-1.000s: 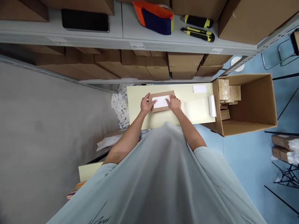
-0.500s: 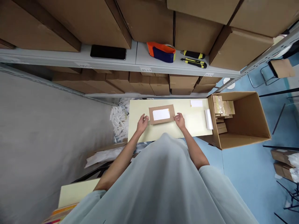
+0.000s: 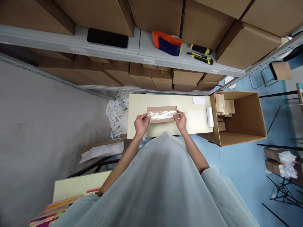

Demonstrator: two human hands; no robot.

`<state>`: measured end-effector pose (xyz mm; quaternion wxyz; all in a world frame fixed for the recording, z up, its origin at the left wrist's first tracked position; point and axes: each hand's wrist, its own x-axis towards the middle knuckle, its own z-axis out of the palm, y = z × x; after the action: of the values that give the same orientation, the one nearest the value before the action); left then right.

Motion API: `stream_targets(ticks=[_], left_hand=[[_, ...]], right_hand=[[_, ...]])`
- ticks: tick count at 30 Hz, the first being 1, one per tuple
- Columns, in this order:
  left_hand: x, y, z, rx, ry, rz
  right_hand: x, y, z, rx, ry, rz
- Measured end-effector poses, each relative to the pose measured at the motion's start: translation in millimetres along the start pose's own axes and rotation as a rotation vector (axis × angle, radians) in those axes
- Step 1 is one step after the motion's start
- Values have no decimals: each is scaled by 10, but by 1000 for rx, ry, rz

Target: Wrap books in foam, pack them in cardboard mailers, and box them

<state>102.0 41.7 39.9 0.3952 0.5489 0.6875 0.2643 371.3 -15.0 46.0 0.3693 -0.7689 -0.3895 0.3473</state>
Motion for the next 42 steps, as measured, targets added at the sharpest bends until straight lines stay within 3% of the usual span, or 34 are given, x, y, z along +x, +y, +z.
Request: stream_targets(ticks=[6, 11, 17, 22, 28, 34, 38, 42], left_hand=[[47, -188, 0, 66, -64, -90], [60, -335, 26, 29, -102, -63], [15, -395, 13, 25, -174, -63], [-210, -324, -57, 88, -204, -17], [-583, 209, 29, 140, -298, 260], [-1046, 826, 361, 185, -465, 449], [-1410, 1171, 763, 203, -557, 501], [-1887, 1492, 1396, 204, -601, 466]], right_hand=[[-169, 104, 144, -121, -64, 94], [-249, 158, 232, -173, -49, 76], [-308, 93, 297, -133, -65, 198], [-673, 52, 210, -95, -52, 184], [-1408, 83, -210, -150, 243, 432], [-2108, 273, -840, 8, 487, 524], [-2450, 576, -1311, 189, 604, 530], [-2680, 1025, -1951, 205, 723, 488]])
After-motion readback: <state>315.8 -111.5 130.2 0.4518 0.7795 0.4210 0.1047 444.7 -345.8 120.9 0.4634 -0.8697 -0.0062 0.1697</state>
